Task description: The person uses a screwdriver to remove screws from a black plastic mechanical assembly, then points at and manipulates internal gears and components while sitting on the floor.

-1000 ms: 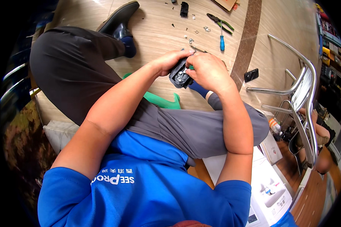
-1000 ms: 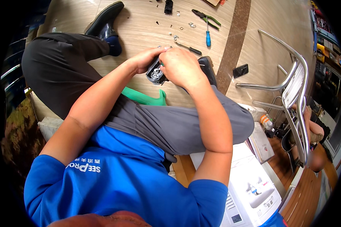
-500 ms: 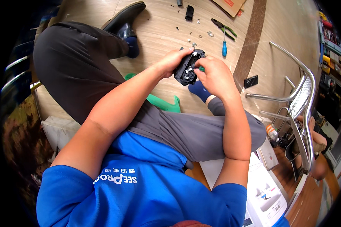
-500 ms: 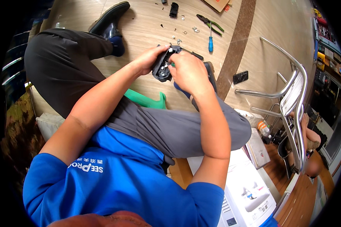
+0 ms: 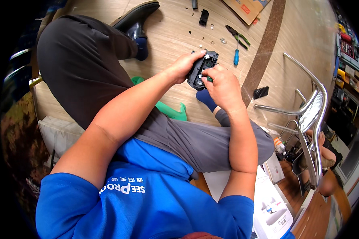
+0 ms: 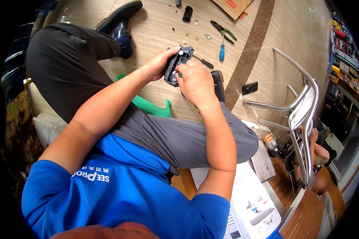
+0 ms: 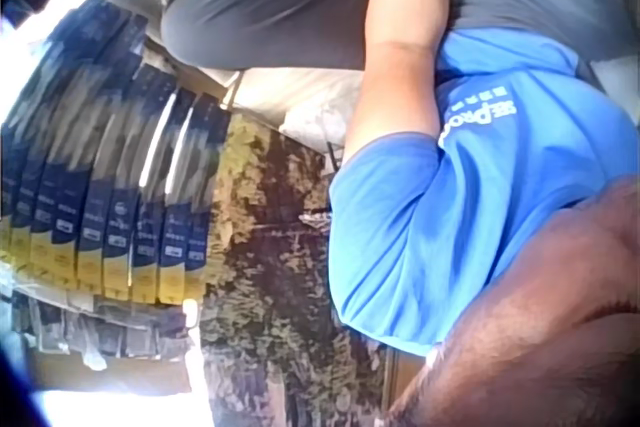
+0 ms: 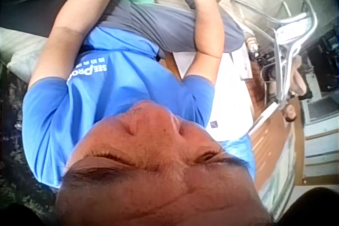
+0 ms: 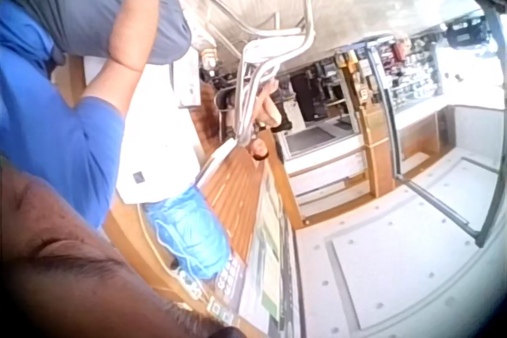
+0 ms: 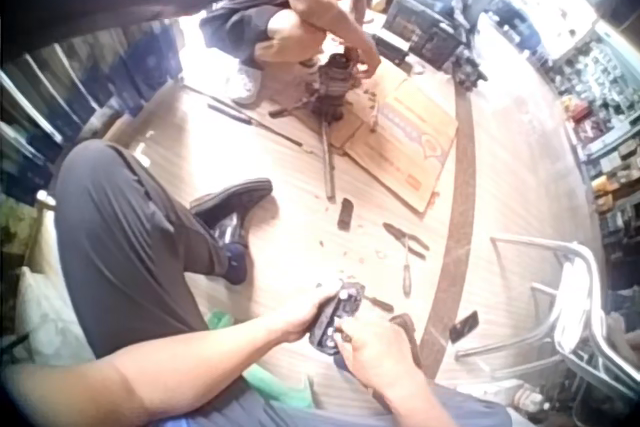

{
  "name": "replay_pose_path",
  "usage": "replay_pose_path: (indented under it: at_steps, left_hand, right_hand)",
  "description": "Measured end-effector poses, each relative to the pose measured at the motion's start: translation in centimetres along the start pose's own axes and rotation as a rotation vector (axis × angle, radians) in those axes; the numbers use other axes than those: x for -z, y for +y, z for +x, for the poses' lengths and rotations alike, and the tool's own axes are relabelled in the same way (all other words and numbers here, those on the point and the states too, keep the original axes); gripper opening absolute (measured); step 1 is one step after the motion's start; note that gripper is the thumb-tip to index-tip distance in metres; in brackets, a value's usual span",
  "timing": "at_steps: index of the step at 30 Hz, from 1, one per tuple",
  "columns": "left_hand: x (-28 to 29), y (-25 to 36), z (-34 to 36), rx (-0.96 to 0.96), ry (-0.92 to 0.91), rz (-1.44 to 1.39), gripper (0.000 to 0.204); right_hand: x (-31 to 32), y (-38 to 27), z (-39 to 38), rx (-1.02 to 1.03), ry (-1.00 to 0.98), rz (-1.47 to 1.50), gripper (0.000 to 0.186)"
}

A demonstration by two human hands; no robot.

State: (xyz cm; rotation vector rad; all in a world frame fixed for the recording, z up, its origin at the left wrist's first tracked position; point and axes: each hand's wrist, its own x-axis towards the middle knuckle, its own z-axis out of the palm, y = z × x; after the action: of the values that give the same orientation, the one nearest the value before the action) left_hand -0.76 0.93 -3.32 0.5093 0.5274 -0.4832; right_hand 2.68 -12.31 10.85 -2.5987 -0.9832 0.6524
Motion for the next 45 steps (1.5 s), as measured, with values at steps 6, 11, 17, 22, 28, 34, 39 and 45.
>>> replay_pose_path:
  at_steps: [6, 11, 17, 22, 28, 34, 39, 45]
  left_hand:
    - [-0.4, -0.1, 0.0, -0.019, 0.054, 0.002, 0.042]
    - [-0.3, 0.1, -0.1, -0.063, 0.01, 0.047, 0.044]
    - [-0.5, 0.2, -0.4, -0.109, 0.074, 0.165, 0.047]
    - [-1.7, 0.8, -1.1, -0.161, 0.098, 0.216, 0.045]
    - [-1.7, 0.9, -1.5, -0.203, 0.115, 0.294, 0.045]
    - [-1.9, 1.0, -1.6, -0.199, 0.117, 0.255, 0.044]
    - [-0.9, 0.4, -0.7, -0.155, -0.024, 0.136, 0.041]
    - [-0.8, 0.2, -0.5, -0.131, -0.054, 0.07, 0.044]
  right_hand:
    - [0.4, 0.0, 0.1, -0.004, 0.073, 0.03, 0.013]
    - [2.8, 1.0, -0.2, -0.064, 0.286, 0.41, 0.014]
    - [4.5, 2.8, -2.3, -0.294, 0.39, 0.824, 0.028]
    - [3.0, 2.4, -2.3, -0.32, 0.341, 1.137, 0.029]
    - [0.6, 1.6, -1.0, -0.315, 0.24, 1.058, 0.022]
    - [-0.5, 1.9, -0.4, -0.317, 0.208, 1.049, 0.019]
    - [-0.2, 2.3, -0.1, -0.37, 0.14, 1.075, 0.021]
    - [0.0, 2.5, -0.1, -0.388, 0.137, 1.165, 0.024]
